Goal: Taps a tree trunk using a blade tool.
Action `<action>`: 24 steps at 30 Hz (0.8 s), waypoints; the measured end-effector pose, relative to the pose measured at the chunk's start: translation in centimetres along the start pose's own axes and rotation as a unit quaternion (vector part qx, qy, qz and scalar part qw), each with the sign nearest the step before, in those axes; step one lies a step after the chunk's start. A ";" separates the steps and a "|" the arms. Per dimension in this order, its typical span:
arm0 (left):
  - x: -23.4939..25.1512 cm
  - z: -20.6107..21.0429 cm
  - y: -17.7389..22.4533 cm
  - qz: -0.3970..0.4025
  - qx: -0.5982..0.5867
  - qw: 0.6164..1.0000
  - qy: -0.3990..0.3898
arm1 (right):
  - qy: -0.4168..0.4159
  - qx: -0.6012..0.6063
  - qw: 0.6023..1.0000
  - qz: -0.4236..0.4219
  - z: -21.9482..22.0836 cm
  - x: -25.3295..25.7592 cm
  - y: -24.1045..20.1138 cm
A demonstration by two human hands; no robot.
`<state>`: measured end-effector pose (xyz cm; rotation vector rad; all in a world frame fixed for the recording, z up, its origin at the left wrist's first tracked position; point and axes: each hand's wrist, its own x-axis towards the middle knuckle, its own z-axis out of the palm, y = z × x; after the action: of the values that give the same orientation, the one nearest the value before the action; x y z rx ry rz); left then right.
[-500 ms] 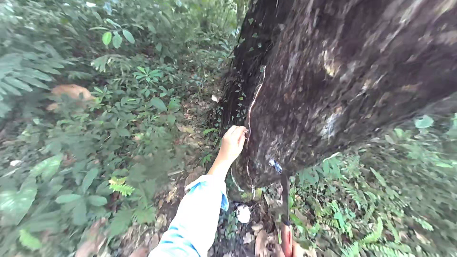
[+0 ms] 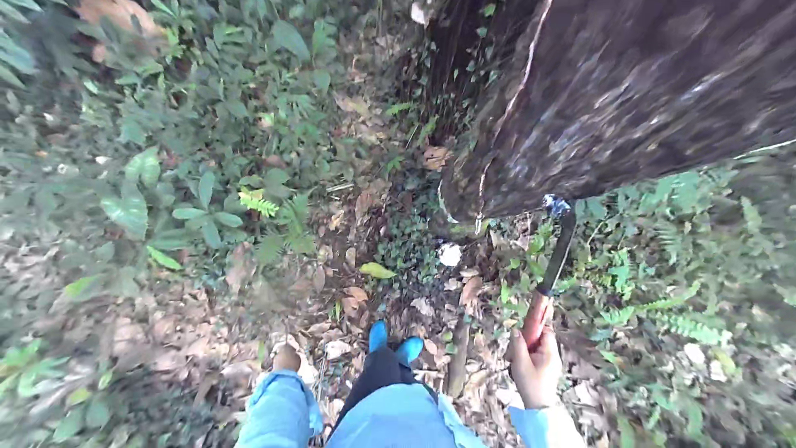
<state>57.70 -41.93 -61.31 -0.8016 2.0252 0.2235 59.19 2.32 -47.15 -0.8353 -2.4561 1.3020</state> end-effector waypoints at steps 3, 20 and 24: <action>0.2 1.2 -2.9 -0.044 0.040 0.998 -0.031 | -0.028 0.027 0.999 0.016 1.6 -0.2 -1.0; -2.0 -3.0 13.9 0.171 -0.148 0.974 0.025 | -0.209 0.113 0.966 -0.105 1.5 3.5 0.2; -3.4 -0.5 19.2 0.212 -0.301 0.928 0.060 | -0.257 0.094 0.956 -0.111 -1.1 6.6 1.5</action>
<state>46.73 -25.81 -61.14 -0.7339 2.2551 1.1100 54.96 7.62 -48.13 -0.1730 -2.6296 1.8019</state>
